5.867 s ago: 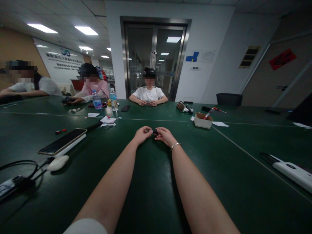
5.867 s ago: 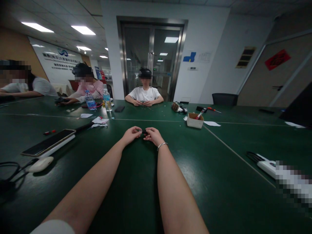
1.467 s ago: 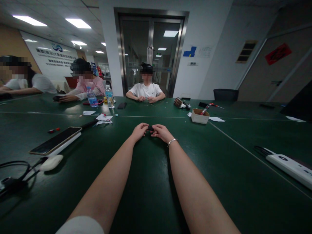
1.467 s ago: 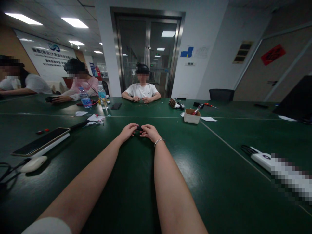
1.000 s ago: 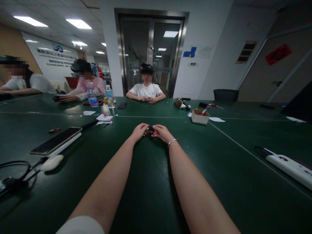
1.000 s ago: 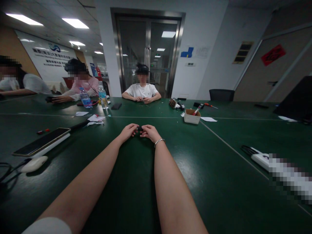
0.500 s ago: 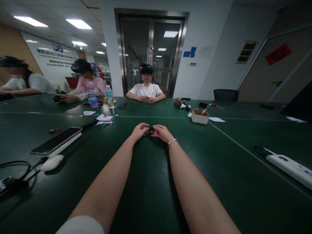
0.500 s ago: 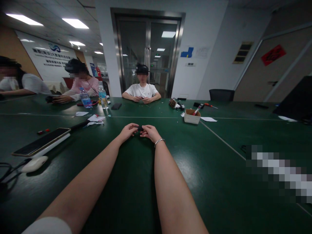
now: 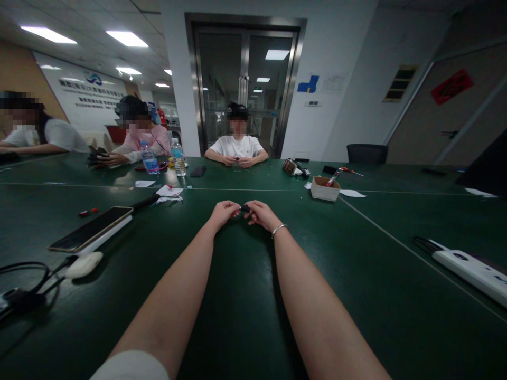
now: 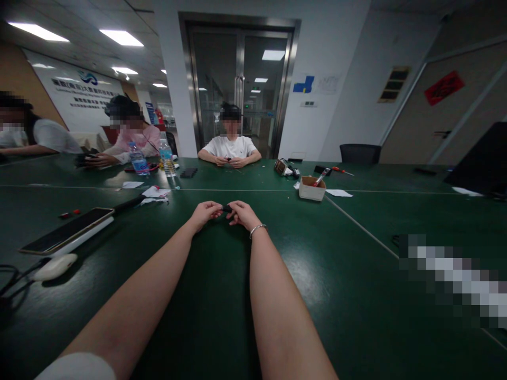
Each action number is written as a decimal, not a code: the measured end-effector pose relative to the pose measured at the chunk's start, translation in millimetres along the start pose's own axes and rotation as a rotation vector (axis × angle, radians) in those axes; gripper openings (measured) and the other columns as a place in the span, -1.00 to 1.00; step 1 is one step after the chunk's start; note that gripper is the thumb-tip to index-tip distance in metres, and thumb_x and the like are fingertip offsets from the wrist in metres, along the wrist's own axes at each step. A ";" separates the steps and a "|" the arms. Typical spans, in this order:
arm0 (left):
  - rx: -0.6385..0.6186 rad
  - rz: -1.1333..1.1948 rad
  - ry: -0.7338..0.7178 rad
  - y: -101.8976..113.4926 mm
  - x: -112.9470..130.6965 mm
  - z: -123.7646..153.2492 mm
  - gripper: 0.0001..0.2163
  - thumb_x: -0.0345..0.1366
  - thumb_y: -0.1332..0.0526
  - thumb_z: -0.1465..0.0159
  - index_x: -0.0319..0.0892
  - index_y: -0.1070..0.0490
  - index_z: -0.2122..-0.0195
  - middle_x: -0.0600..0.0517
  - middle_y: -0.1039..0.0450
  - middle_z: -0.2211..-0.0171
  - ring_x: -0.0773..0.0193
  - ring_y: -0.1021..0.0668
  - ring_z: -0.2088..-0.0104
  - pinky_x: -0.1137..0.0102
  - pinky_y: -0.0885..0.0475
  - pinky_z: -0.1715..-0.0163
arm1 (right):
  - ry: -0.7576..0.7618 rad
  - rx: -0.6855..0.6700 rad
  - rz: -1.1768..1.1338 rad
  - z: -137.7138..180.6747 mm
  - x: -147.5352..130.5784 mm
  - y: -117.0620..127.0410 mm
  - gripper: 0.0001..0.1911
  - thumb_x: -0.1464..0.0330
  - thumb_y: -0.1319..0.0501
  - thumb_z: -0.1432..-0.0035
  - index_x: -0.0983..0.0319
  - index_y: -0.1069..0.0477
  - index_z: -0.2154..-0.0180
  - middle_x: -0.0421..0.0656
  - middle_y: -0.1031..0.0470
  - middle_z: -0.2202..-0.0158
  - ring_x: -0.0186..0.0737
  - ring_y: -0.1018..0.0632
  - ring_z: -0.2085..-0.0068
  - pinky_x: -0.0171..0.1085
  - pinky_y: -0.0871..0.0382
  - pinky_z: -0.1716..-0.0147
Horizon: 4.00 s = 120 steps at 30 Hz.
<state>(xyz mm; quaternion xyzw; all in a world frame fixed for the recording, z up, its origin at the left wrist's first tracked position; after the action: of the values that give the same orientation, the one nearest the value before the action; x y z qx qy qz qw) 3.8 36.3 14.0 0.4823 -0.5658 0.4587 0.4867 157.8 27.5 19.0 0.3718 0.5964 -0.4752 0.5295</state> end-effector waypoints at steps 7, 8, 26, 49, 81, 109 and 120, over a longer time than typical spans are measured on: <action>-0.006 -0.004 0.011 -1.0 1.7 2.3 -0.84 -0.31 -0.28 0.00 -0.30 -0.40 0.45 0.03 -0.44 0.56 0.44 -0.43 0.56 0.48 -0.31 0.49 | -0.032 0.013 0.018 3.0 -2.1 -0.7 -0.78 0.32 -0.16 -0.12 0.26 -0.28 0.18 -0.24 -0.39 0.50 -0.51 -0.35 0.70 -0.35 -0.48 0.64; -0.003 -0.006 0.010 -1.0 1.8 2.4 -0.84 -0.30 -0.28 0.00 -0.30 -0.40 0.45 0.03 -0.43 0.56 0.44 -0.43 0.56 0.48 -0.30 0.49 | -0.034 0.019 0.042 3.1 -2.3 -0.7 -0.81 0.33 -0.15 -0.12 0.27 -0.29 0.21 -0.23 -0.39 0.51 -0.52 -0.33 0.72 -0.37 -0.46 0.67; 0.011 0.034 0.006 0.3 0.9 1.9 -0.82 -0.29 -0.32 0.04 -0.30 -0.42 0.46 0.02 -0.44 0.57 0.44 -0.42 0.58 0.49 -0.29 0.51 | 0.000 -0.057 0.016 2.2 -3.3 -0.8 -0.54 0.43 -0.20 -0.04 0.08 -0.13 0.03 -0.27 -0.40 0.33 -0.55 -0.35 0.69 -0.34 -0.48 0.62; 0.028 0.068 0.017 1.4 -1.2 0.1 -0.81 -0.29 -0.32 0.03 -0.29 -0.41 0.45 0.02 -0.45 0.57 0.43 -0.43 0.57 0.49 -0.30 0.51 | -0.027 -0.029 -0.071 3.0 -1.9 1.4 -0.67 0.41 -0.20 -0.06 0.17 -0.17 0.12 -0.26 -0.40 0.41 -0.48 -0.42 0.65 -0.26 -0.52 0.52; -0.019 -0.056 -0.055 -2.9 2.8 4.0 -0.79 -0.34 -0.32 0.02 -0.28 -0.42 0.36 0.03 -0.44 0.52 0.41 -0.46 0.53 0.46 -0.36 0.46 | -0.035 0.032 -0.145 3.2 -0.3 2.2 -0.95 0.48 -0.13 -0.18 0.28 -0.31 0.27 -0.23 -0.45 0.56 -0.49 -0.38 0.66 -0.22 -0.55 0.41; 0.008 -0.075 -0.107 -0.9 3.4 4.0 -0.72 -0.25 -0.36 0.08 -0.24 -0.43 0.34 0.04 -0.43 0.49 0.42 -0.42 0.54 0.50 -0.32 0.53 | -0.030 0.034 -0.138 1.4 1.3 3.0 -0.93 0.41 -0.17 -0.16 0.29 -0.30 0.31 -0.24 -0.42 0.60 -0.50 -0.36 0.68 -0.23 -0.54 0.42; -0.032 -0.086 -0.077 0.6 -2.7 0.5 -0.72 -0.28 -0.35 0.05 -0.25 -0.42 0.31 0.03 -0.44 0.52 0.40 -0.44 0.53 0.49 -0.32 0.51 | -0.028 0.037 -0.133 0.9 1.1 3.5 -0.94 0.42 -0.16 -0.17 0.29 -0.31 0.29 -0.23 -0.44 0.59 -0.49 -0.36 0.67 -0.22 -0.55 0.41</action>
<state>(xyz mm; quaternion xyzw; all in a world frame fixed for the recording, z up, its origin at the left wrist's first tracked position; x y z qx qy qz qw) 3.4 36.1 11.2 0.5156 -0.5702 0.4092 0.4916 161.1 27.6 17.3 0.3343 0.6036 -0.5252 0.4981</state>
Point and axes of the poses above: each hand's wrist, its own z-axis away from the middle knuckle, its own y-axis out of the back of the hand, x = y × z, the point moved 3 cm from there along -z, towards the middle knuckle
